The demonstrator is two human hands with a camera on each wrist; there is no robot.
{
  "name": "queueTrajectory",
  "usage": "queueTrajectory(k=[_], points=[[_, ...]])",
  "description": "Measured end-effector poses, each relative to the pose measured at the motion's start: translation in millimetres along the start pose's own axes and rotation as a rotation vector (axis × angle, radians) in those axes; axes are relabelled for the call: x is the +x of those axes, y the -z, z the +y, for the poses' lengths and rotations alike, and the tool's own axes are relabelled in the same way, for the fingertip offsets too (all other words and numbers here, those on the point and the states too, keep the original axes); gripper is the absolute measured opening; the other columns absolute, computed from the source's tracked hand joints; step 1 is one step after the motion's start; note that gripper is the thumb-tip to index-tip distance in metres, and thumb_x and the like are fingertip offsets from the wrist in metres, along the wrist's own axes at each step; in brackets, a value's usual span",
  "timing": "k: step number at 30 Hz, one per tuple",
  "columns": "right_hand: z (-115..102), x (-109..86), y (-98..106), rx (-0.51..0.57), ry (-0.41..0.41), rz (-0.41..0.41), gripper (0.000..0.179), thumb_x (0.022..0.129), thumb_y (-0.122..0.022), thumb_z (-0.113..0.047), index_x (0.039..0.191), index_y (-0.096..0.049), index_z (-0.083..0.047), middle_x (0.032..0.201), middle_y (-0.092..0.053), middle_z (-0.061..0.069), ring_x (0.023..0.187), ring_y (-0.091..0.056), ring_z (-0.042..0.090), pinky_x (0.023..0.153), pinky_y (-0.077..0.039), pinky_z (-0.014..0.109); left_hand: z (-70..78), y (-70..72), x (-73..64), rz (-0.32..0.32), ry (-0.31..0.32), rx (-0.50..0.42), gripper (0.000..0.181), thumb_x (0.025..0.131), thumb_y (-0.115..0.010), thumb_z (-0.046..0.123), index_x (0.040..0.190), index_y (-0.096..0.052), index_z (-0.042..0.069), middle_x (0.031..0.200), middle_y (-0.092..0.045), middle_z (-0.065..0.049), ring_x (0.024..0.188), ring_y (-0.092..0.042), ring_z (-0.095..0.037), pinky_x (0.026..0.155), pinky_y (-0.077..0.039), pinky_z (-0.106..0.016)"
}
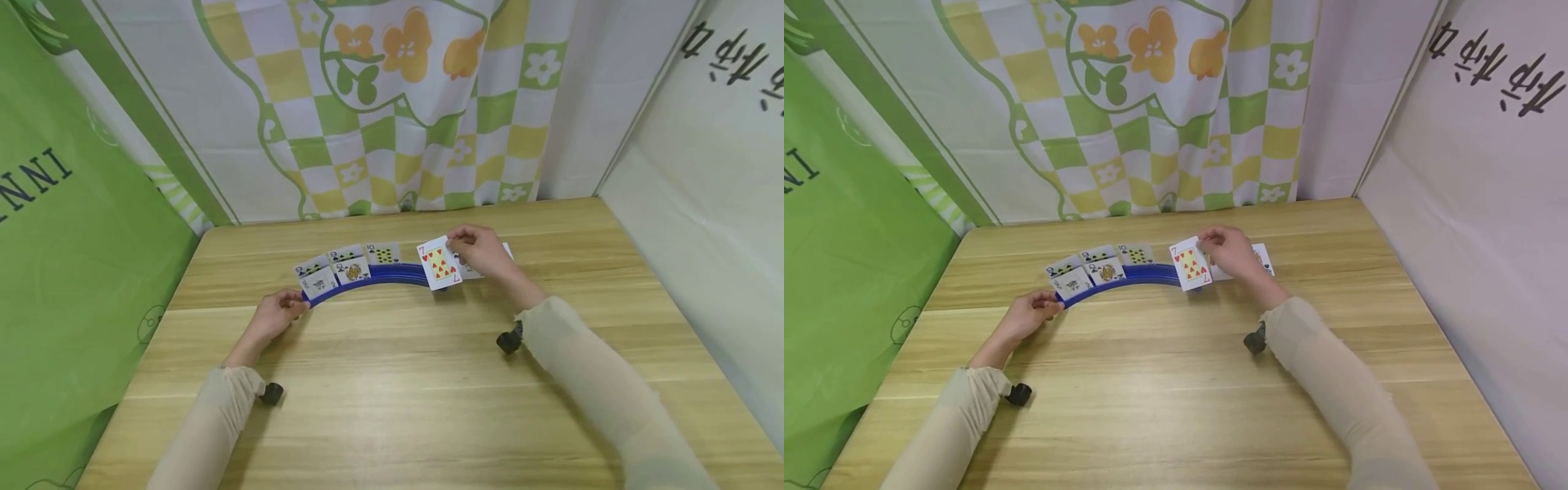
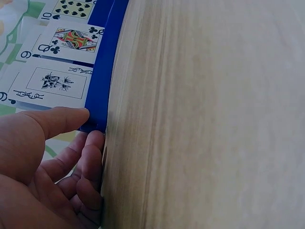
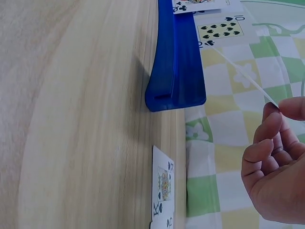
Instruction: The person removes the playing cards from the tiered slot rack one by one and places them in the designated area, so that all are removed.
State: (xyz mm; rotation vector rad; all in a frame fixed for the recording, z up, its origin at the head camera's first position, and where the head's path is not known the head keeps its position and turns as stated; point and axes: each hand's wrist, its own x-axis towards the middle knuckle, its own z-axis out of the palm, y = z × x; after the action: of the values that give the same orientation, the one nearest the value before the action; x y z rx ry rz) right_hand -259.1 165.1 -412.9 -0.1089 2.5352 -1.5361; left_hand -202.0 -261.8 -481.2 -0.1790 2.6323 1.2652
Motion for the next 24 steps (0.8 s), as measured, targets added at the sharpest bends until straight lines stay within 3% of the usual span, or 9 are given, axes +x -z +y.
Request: queueTrajectory(k=[9,17,24], points=[[4.2,1.9,8.6,0.054,0.025,0.021,0.029,0.099,-0.058,-0.018,0.122,-0.062,-0.002,0.104,-0.067,0.013,0.077,-0.060,0.020,0.071,-0.055,0.029,-0.7,0.9,0.8,-0.003,-0.009,0.001,0.036,0.095,-0.066,0.023,0.122,-0.062,-0.001,0.114,-0.068,-0.020,0.086,-0.062,-0.019,0.070,-0.049,-0.025],[5.4,1.2,18.2,0.044,0.023,0.052,0.030,0.099,-0.058,-0.019,0.123,-0.061,0.000,0.088,-0.064,0.002,0.070,-0.057,0.014,0.060,-0.046,0.020,0.3,1.4,0.3,-0.003,-0.018,0.003,0.036,0.096,-0.065,0.022,0.122,-0.061,-0.002,0.114,-0.068,-0.021,0.087,-0.063,-0.021,0.070,-0.049,-0.026],[12.1,2.7,27.0,0.050,-0.003,0.089,0.029,0.100,-0.057,-0.020,0.122,-0.062,-0.003,0.084,-0.062,-0.004,0.069,-0.055,0.012,0.058,-0.045,0.021,-0.7,0.3,0.8,-0.001,-0.024,0.013,0.036,0.096,-0.065,0.022,0.122,-0.061,-0.002,0.113,-0.069,-0.021,0.086,-0.062,-0.019,0.069,-0.049,-0.026]])
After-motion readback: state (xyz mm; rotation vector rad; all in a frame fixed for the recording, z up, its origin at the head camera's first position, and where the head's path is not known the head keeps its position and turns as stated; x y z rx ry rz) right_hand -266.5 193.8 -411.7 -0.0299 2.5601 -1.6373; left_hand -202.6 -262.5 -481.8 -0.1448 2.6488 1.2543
